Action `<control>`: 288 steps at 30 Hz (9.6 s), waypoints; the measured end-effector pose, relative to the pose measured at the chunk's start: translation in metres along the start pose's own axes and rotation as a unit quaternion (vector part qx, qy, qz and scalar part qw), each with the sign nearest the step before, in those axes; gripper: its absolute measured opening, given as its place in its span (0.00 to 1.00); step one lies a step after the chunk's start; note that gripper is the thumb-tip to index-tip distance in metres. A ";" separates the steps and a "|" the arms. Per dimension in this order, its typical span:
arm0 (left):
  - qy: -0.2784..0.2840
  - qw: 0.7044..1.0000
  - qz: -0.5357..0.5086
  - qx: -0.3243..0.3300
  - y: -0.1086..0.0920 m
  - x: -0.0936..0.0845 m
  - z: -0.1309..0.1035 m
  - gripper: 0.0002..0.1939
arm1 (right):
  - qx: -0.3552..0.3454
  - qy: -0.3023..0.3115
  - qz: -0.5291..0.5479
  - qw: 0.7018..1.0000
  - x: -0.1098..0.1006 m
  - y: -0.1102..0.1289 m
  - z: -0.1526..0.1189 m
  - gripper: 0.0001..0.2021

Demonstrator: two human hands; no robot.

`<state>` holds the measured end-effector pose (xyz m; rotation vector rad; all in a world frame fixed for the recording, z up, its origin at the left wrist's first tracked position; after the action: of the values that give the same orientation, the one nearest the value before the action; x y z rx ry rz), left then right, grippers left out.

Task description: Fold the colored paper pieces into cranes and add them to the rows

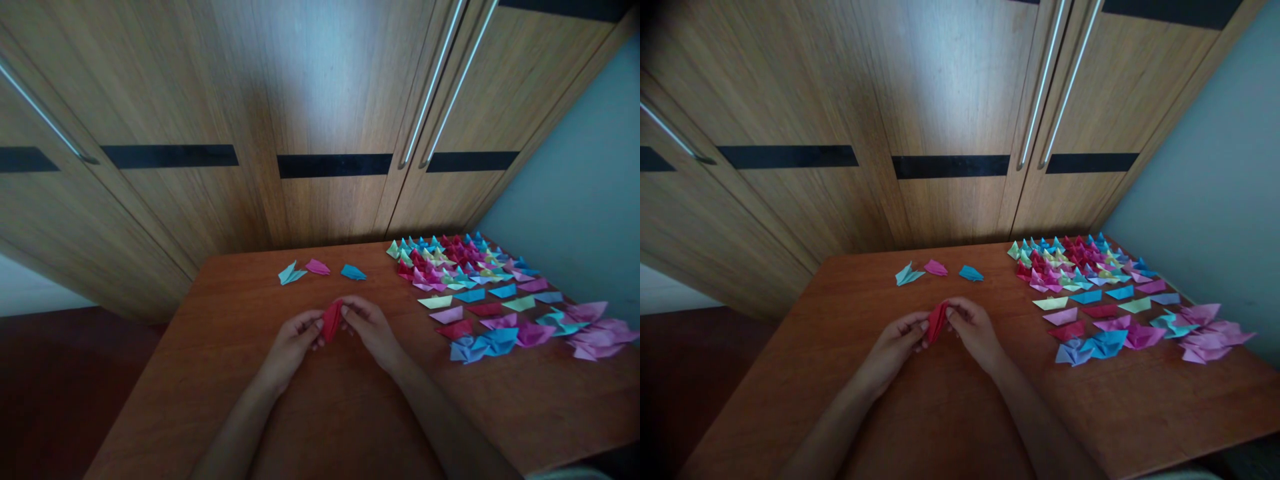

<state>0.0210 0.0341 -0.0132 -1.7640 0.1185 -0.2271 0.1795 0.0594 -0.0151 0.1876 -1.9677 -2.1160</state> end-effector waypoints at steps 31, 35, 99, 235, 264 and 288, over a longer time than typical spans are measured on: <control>0.077 0.996 -0.041 -0.016 -0.002 0.007 -0.004 0.15 | -0.199 -0.052 -0.343 0.917 0.007 0.011 -0.009 0.07; 0.074 0.997 -0.034 -0.015 -0.003 0.006 -0.004 0.17 | -0.187 -0.061 -0.309 0.931 0.007 0.014 -0.008 0.07; 0.206 0.946 -0.251 0.008 -0.003 -0.002 -0.027 0.17 | 0.141 0.252 0.377 0.880 0.013 -0.008 -0.025 0.14; 0.171 0.917 -0.343 0.110 -0.012 0.009 -0.031 0.13 | 0.020 0.241 0.399 0.885 0.029 -0.001 -0.031 0.24; 0.063 0.992 0.104 -0.043 -0.028 -0.020 -0.015 0.09 | 0.086 0.184 -0.029 0.979 -0.022 0.019 -0.012 0.13; 0.021 0.993 0.112 -0.003 -0.025 -0.013 -0.014 0.17 | 0.050 0.173 -0.164 0.970 -0.014 0.019 -0.012 0.17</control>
<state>0.0043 0.0282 0.0126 -1.7358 0.3452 -0.1002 0.1984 0.0502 0.0016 0.8935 -1.9323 -1.9898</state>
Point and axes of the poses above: each hand's wrist, its own z-axis towards the middle knuckle, its own x-axis out of the palm, y = z × x, the point moved 2 cm from there along z, towards the middle knuckle, and after that the axes turned 1 degree about -x, right-handed, at the moved point
